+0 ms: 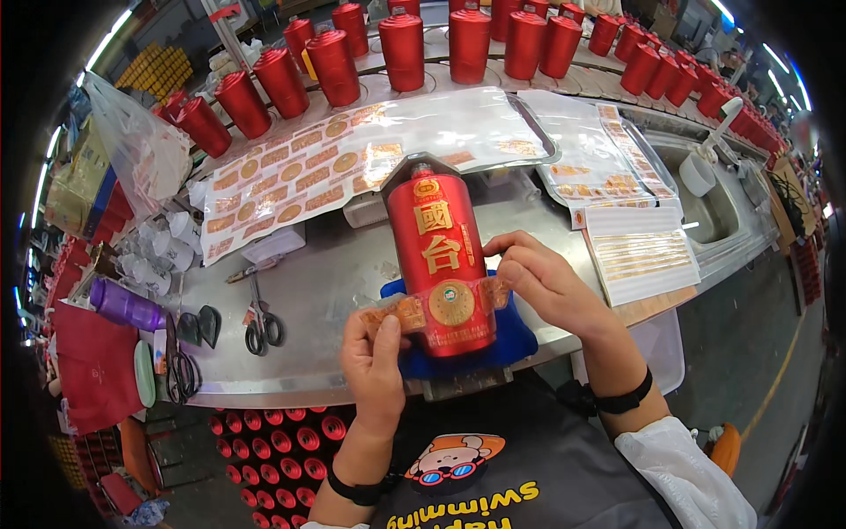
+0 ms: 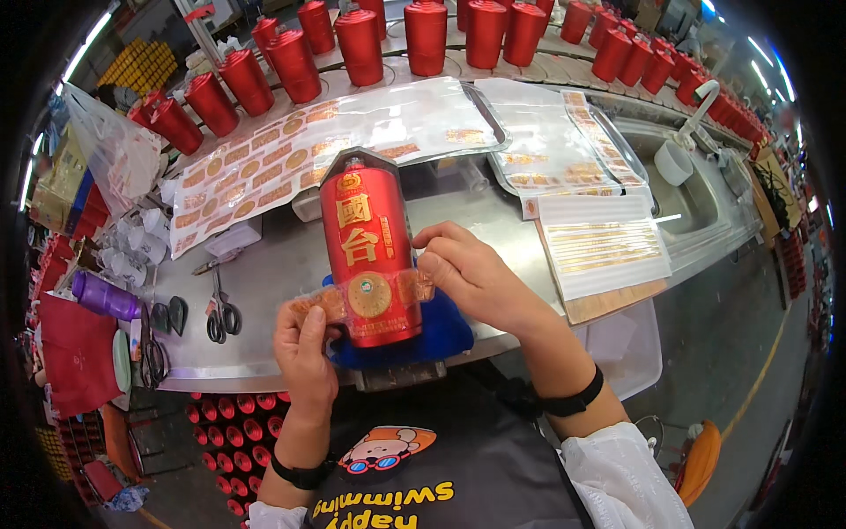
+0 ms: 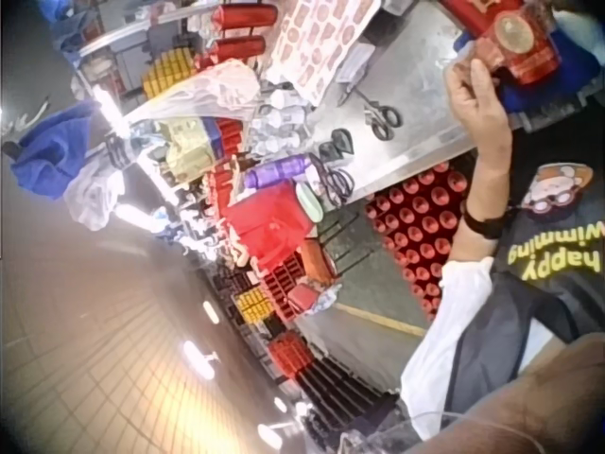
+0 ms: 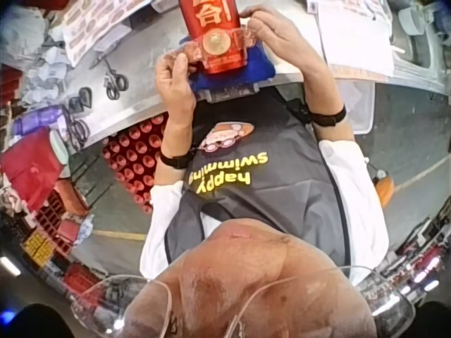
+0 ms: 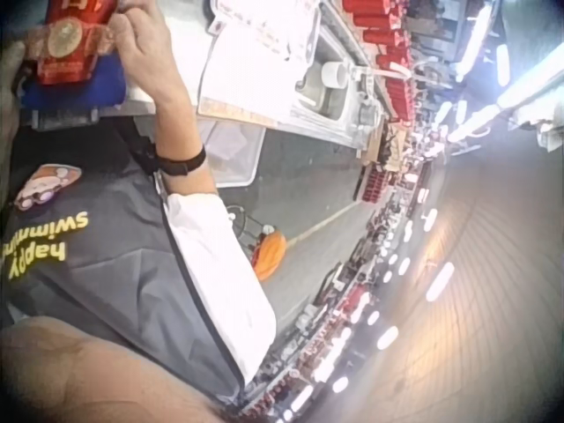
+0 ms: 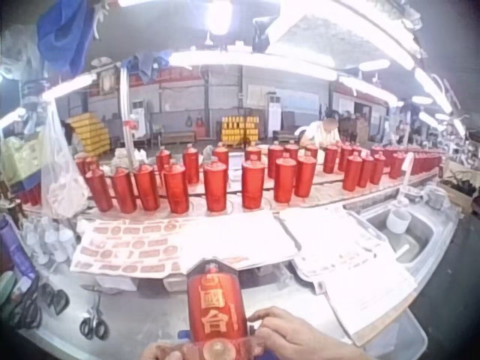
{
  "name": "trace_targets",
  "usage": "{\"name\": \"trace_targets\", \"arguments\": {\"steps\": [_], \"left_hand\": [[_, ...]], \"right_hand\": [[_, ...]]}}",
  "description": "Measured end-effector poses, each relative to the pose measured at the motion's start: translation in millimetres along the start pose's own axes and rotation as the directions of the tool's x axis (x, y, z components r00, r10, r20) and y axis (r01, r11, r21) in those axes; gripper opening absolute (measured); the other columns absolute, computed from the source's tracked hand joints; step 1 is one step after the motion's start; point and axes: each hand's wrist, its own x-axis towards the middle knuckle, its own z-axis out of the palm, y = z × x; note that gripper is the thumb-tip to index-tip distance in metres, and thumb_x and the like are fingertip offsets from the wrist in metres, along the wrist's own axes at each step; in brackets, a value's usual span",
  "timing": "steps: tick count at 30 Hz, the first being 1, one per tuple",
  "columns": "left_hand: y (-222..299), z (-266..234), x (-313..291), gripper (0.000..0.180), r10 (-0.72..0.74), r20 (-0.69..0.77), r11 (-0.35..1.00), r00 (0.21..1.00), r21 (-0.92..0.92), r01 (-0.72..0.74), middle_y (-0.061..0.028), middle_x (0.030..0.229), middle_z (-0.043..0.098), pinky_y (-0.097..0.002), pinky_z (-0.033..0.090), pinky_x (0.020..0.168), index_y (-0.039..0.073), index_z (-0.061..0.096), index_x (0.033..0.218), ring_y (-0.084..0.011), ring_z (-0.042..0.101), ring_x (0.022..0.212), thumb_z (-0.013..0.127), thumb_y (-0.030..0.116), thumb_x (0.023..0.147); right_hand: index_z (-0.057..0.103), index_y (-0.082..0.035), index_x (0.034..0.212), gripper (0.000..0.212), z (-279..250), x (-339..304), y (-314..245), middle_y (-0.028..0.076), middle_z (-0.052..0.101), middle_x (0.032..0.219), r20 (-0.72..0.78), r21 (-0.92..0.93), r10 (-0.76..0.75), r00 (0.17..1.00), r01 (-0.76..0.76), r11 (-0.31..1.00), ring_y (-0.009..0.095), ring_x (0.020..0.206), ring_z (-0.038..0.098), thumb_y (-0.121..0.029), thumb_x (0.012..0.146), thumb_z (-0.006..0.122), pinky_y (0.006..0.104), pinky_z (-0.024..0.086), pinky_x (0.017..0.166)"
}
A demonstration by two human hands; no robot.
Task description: Applying decorative labels to red cylindrical containers on an assembly line.
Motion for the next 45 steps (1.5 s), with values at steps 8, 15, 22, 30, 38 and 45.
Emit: {"name": "trace_targets", "arguments": {"steps": [8, 15, 22, 30, 38, 45], "left_hand": [[0.2, 1.3, 1.4, 0.010, 0.005, 0.010, 1.000, 1.000, 0.013, -0.005, 0.0005, 0.082, 0.055, -0.0214, 0.042, 0.066, 0.007, 0.055, 0.088, -0.0064, 0.049, 0.072, 0.057, 0.014, 0.095], [-3.4, -2.8, 3.5, 0.007, -0.030, 0.022, 0.999, 0.999, 0.032, 0.029, 0.0018, 0.083, 0.055, -0.0207, 0.041, 0.065, 0.006, 0.056, 0.091, -0.0051, 0.048, 0.071, 0.057, 0.012, 0.094], [-5.5, -8.0, 5.7, 0.011, -0.048, 0.047, 0.998, 0.998, 0.054, 0.046, 0.0022, 0.082, 0.052, -0.0206, 0.040, 0.062, 0.002, 0.057, 0.097, -0.0036, 0.047, 0.071, 0.059, 0.012, 0.094], [-12.9, -14.9, 10.8, 0.021, 0.075, 0.038, 0.908, 0.996, 0.411, -0.084, -0.0068, 0.100, 0.053, -0.0250, 0.042, 0.073, -0.002, 0.055, 0.107, -0.0123, 0.051, 0.087, 0.059, 0.012, 0.091], [-5.0, 5.6, 12.6, 0.058, 0.206, 0.285, 0.924, 0.936, 0.259, -0.282, -0.0158, 0.129, 0.043, -0.0355, 0.034, 0.102, -0.005, 0.037, 0.135, -0.0236, 0.044, 0.118, 0.056, 0.033, 0.096], [-0.9, 12.5, 14.1, 0.066, 0.080, 0.239, 0.990, 0.968, 0.095, -0.106, -0.0176, 0.133, 0.041, -0.0379, 0.032, 0.106, -0.006, 0.034, 0.136, -0.0254, 0.041, 0.124, 0.063, 0.034, 0.092]], "right_hand": [[0.058, -0.003, 0.080, 0.031, 5.4, -1.9, 7.6, 0.017, 0.057, 0.111, -0.021, -0.023, -0.037, 0.999, 0.037, 0.999, 0.026, 0.094, 0.059, -0.031, 0.090, 0.067, 0.0326, 0.049, 0.074], [0.058, -0.003, 0.078, 0.026, 4.1, 0.2, 0.0, 0.014, 0.056, 0.107, 0.016, 0.014, 0.051, 0.999, -0.051, 0.999, 0.022, 0.104, 0.057, -0.024, 0.089, 0.068, 0.0326, 0.046, 0.083], [0.060, -0.004, 0.083, 0.025, 5.5, -0.7, 0.4, 0.014, 0.057, 0.113, 0.010, 0.017, 0.036, 0.999, -0.036, 0.999, 0.023, 0.103, 0.057, -0.027, 0.090, 0.067, 0.0327, 0.045, 0.086], [0.059, -0.004, 0.084, 0.026, 4.3, -0.2, 0.8, 0.015, 0.057, 0.116, 0.025, -0.026, 0.045, 0.999, -0.044, 0.999, 0.024, 0.105, 0.056, -0.028, 0.090, 0.067, 0.0335, 0.044, 0.089], [0.059, -0.004, 0.084, 0.027, 8.6, -1.0, 5.2, 0.017, 0.058, 0.114, -0.033, -0.005, -0.008, 0.999, 0.008, 1.000, 0.027, 0.095, 0.059, -0.029, 0.089, 0.067, 0.0332, 0.048, 0.077], [0.060, -0.004, 0.085, 0.028, 9.6, -3.2, 7.3, 0.018, 0.057, 0.116, -0.048, -0.007, -0.011, 0.999, 0.011, 1.000, 0.028, 0.096, 0.059, -0.031, 0.089, 0.067, 0.0339, 0.048, 0.079]]}}
